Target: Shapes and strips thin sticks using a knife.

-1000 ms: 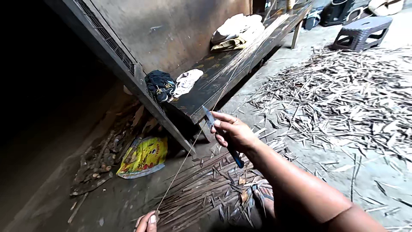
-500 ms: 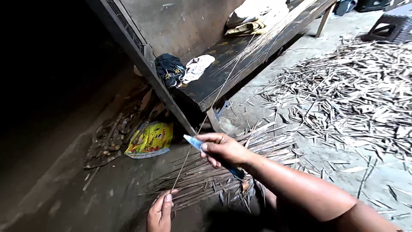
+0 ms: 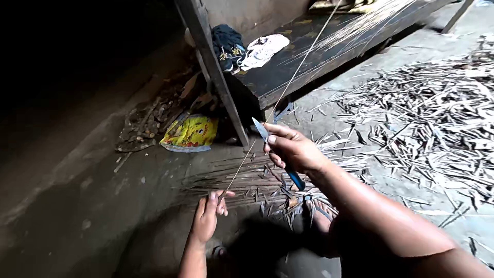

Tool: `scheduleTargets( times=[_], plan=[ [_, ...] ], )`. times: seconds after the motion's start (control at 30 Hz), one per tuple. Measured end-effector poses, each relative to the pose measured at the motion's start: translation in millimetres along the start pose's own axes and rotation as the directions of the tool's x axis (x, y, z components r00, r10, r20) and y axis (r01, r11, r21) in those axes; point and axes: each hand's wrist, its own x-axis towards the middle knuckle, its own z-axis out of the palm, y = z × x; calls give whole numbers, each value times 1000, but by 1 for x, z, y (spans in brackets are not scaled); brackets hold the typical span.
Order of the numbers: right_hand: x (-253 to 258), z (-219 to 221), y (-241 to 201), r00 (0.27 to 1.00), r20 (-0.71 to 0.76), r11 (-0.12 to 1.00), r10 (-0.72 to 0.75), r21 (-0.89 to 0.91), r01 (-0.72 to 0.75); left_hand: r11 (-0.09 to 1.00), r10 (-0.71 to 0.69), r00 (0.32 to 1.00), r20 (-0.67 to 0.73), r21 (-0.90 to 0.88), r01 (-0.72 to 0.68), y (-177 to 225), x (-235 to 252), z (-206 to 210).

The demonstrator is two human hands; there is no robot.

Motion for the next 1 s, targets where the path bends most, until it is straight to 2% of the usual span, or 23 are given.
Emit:
scheduleTargets(
  times=[0.07,0.17,0.23,0.33,0.4,0.43,0.53,0.63,0.77,0.9,1.0],
  plan=[
    [0,4,6,1000,19,1000,25,11,-25,1000,-23,997,69,-18,24,1,3,7],
    [0,13,19,995,75,998,63,-22,-61,1000,17,980,199,7,-18,0,8,18],
    [-1,17,27,985,158,994,72,-98,-56,996,33,975,218,79,-51,-5,9,28],
    [-5,30,33,946,312,967,93,-254,-12,966,42,990,135,247,-75,-17,10,38],
    [-8,35,34,931,353,955,97,-295,12,958,39,999,-21,284,-32,-18,12,43],
    [-9,36,34,941,326,955,95,-297,7,958,44,993,-111,286,-10,-18,14,44],
    [-5,31,34,990,97,954,98,-293,-65,983,93,949,-302,181,-39,-19,19,42],
    [0,26,45,974,-95,945,208,-239,-225,993,114,905,-410,22,-116,-19,21,39],
    [1,26,65,908,-56,909,415,-21,-417,968,62,902,-428,-195,-159,-13,21,38],
    [0,34,68,914,33,908,405,101,-406,920,26,952,-306,-364,-142,-11,16,41],
    [2,36,69,929,14,922,370,119,-369,857,-60,973,-223,-511,-64,-7,13,46]
  ],
)
